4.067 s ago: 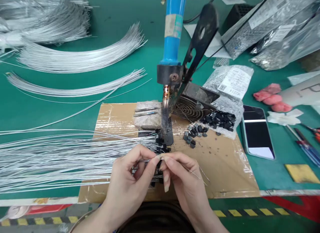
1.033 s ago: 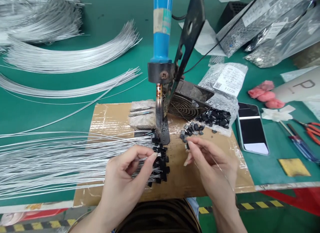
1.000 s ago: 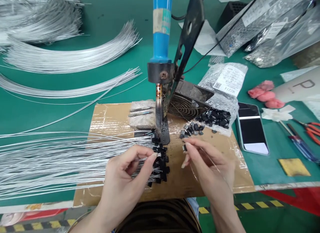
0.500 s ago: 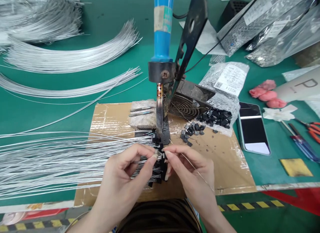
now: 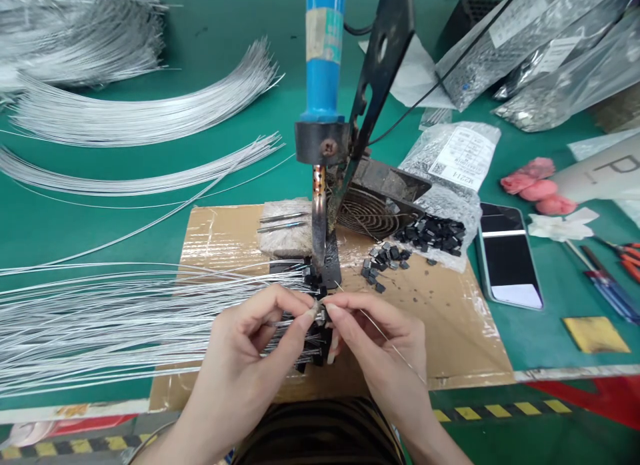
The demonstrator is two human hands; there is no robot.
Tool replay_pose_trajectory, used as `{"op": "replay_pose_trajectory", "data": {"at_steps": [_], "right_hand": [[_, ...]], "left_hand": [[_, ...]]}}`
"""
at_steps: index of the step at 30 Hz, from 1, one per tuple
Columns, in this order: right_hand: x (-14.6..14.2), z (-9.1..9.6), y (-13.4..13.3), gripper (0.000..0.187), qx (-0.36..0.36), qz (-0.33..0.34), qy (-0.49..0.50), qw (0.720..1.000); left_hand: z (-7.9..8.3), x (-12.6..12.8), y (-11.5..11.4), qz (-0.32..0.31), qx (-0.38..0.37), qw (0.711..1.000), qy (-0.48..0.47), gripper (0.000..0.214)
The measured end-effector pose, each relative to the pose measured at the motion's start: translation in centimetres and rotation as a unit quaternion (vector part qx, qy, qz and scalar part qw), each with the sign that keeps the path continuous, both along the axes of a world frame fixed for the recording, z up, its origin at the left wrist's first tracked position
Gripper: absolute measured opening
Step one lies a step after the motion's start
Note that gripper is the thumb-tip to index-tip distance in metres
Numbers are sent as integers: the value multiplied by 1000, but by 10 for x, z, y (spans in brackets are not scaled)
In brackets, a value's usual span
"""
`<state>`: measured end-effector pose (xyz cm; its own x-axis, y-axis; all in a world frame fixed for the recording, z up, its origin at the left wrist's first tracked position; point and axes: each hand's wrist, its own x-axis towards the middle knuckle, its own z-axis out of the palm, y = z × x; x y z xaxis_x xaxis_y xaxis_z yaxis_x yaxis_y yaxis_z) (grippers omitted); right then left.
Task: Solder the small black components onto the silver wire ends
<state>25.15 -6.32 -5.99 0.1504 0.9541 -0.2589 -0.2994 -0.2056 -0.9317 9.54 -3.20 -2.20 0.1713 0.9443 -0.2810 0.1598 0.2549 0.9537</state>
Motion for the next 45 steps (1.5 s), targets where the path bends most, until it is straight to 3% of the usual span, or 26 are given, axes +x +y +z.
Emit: {"op": "replay_pose_trajectory", "data": {"at_steps": [9, 18, 28, 33, 36, 40, 45], "right_hand": [[0, 1, 0, 9, 10, -1, -5, 1000], [1, -5, -3, 14, 70, -2, -107, 992], [4, -7, -3, 16, 89, 5, -176, 980], [6, -4, -6, 35, 85, 0, -217, 972], [6, 0, -7, 32, 60, -6, -248, 967], [11, 3, -5, 12, 82, 3, -302, 950], [16, 2, 2, 19, 137, 28, -298, 944]], "left_hand": [[-4, -4, 0, -23, 22, 999, 6, 16], [-5, -1, 3, -21, 36, 999, 4, 17], [-9, 0, 6, -19, 28, 999, 8, 15], [-8, 0, 11, -7, 29, 999, 36, 14], [-8, 2, 15, -8, 28, 998, 58, 13], [-10, 2, 17, -4, 38, 997, 68, 12], [-12, 2, 20, -2, 33, 996, 86, 11]]}}
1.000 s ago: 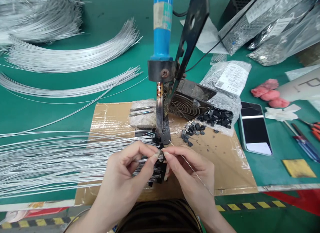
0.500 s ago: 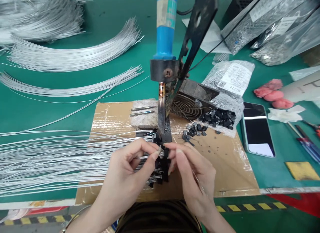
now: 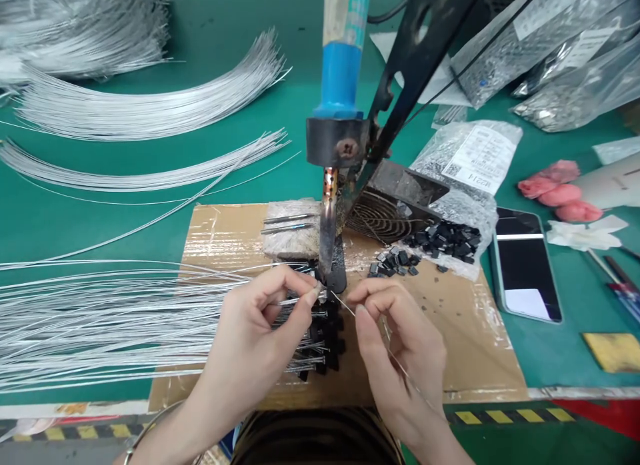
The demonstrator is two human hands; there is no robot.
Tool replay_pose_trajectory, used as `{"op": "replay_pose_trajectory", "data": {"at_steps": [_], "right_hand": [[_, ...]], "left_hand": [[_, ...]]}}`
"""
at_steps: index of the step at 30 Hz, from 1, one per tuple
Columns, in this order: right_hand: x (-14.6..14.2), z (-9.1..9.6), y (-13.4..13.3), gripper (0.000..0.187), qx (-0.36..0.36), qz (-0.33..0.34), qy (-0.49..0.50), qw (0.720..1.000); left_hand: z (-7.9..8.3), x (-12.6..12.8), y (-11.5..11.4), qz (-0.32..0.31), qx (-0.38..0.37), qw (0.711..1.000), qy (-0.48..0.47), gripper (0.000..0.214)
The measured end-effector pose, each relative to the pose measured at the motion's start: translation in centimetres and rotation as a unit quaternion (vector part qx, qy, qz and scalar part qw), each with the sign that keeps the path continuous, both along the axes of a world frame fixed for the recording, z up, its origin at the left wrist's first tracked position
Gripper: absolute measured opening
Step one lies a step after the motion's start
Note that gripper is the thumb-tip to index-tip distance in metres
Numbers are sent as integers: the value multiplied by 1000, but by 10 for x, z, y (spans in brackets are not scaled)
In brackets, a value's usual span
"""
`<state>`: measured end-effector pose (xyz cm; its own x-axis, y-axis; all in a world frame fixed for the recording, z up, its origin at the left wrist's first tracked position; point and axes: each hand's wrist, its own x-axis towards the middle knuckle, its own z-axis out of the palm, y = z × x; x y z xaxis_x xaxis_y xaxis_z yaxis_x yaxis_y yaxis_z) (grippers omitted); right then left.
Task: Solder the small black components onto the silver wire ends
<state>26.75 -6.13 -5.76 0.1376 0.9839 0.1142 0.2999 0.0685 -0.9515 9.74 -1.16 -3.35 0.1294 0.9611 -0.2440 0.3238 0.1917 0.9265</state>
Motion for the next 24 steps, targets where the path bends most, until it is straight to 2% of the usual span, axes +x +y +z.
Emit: {"op": "replay_pose_trajectory", "data": {"at_steps": [6, 15, 24], "right_hand": [[-3, 2, 4, 19, -20, -4, 74, 997], [-9, 7, 9, 20, -29, -34, 94, 995], [-9, 7, 11, 21, -13, -35, 100, 994]], "left_hand": [[5, 2, 5, -5, 6, 1000, 21, 13], [8, 3, 9, 10, 10, 1000, 13, 10], [10, 2, 9, 15, 21, 1000, -7, 10]]}}
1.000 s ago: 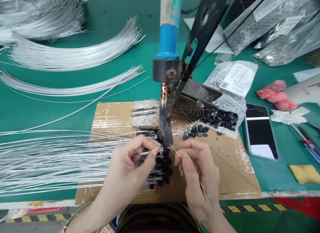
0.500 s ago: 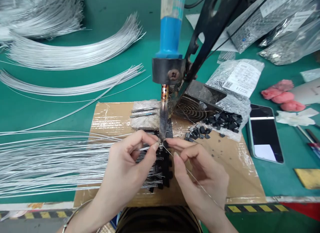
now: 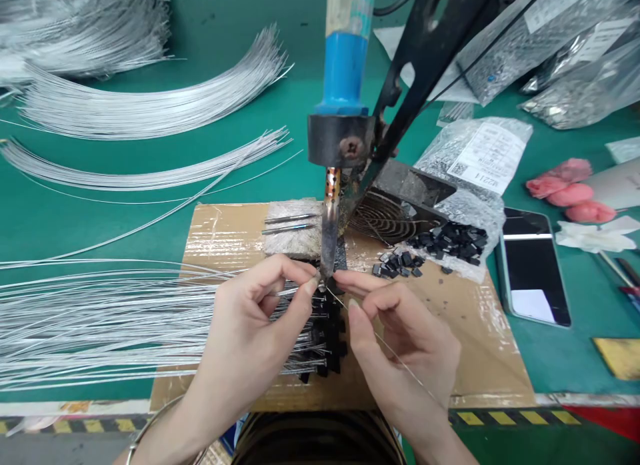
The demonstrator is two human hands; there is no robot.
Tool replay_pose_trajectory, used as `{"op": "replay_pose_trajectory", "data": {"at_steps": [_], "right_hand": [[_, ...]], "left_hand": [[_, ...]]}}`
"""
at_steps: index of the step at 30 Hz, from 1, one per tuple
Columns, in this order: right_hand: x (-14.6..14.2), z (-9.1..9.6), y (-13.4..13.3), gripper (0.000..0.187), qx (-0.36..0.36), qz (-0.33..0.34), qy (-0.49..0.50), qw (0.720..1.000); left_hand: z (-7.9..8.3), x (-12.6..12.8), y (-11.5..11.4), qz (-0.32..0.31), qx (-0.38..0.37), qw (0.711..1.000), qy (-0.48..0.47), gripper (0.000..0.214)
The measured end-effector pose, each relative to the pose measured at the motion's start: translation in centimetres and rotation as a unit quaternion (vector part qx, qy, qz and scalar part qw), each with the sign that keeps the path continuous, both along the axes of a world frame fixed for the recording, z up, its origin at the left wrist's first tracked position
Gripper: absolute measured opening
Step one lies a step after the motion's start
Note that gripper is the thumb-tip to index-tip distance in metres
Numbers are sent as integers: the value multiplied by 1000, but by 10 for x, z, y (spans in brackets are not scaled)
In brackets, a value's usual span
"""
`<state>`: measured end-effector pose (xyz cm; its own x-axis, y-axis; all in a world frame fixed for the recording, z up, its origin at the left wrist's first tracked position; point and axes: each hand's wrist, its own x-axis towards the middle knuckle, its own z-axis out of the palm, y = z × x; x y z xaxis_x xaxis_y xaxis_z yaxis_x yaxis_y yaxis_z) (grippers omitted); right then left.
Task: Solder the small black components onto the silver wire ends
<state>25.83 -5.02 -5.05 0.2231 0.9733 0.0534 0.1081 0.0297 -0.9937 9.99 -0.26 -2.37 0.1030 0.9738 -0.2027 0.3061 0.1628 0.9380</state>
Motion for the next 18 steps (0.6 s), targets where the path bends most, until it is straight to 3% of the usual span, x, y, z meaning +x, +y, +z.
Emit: {"op": "replay_pose_trajectory", "data": {"at_steps": [18], "right_hand": [[-2, 3, -1, 20, -12, -6, 7, 1000]], "left_hand": [[-1, -2, -1, 0, -4, 1000, -3, 11]]}}
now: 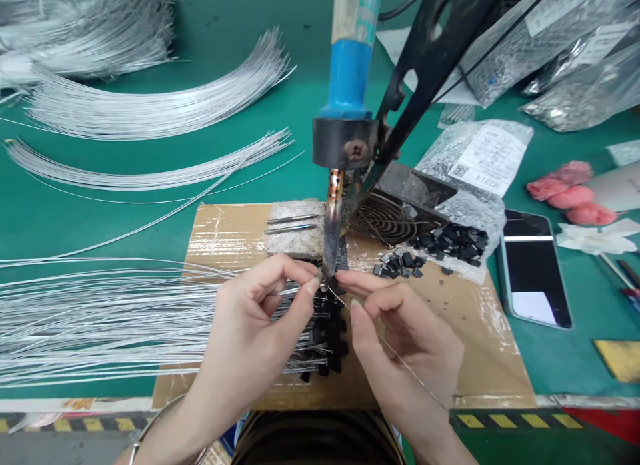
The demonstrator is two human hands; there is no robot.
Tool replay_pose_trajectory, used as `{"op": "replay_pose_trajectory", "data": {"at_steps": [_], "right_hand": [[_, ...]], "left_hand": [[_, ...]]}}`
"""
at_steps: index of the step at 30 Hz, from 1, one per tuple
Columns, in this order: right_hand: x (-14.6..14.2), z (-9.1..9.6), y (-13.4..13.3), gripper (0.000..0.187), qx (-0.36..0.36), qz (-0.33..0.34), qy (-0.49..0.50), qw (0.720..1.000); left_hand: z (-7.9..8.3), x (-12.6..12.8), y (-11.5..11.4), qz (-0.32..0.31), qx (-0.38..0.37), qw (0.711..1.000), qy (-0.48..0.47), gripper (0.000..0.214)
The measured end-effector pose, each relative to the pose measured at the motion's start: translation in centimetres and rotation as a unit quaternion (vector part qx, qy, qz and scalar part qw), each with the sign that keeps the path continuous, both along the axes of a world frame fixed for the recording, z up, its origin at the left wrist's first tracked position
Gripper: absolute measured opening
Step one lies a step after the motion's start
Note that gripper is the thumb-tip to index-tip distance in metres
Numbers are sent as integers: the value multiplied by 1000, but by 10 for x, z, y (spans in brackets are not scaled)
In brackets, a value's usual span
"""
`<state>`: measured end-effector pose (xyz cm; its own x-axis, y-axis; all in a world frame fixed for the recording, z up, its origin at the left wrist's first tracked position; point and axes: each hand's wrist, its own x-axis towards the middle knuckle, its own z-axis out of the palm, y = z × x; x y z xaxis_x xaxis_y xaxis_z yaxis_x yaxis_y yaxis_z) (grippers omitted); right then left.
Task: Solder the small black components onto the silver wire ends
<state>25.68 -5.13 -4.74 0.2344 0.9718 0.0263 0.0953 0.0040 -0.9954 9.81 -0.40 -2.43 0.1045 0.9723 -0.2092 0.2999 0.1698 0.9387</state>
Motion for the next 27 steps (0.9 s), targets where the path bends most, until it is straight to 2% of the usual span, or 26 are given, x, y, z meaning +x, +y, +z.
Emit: {"op": "replay_pose_trajectory", "data": {"at_steps": [12, 27], "right_hand": [[-2, -1, 0, 19, 12, 1, 6, 1000], [-3, -4, -2, 20, 33, 1, -31, 999]], "left_hand": [[1, 1, -1, 7, 9, 1000, 18, 10], [-1, 1, -3, -3, 18, 1000, 17, 10]]}}
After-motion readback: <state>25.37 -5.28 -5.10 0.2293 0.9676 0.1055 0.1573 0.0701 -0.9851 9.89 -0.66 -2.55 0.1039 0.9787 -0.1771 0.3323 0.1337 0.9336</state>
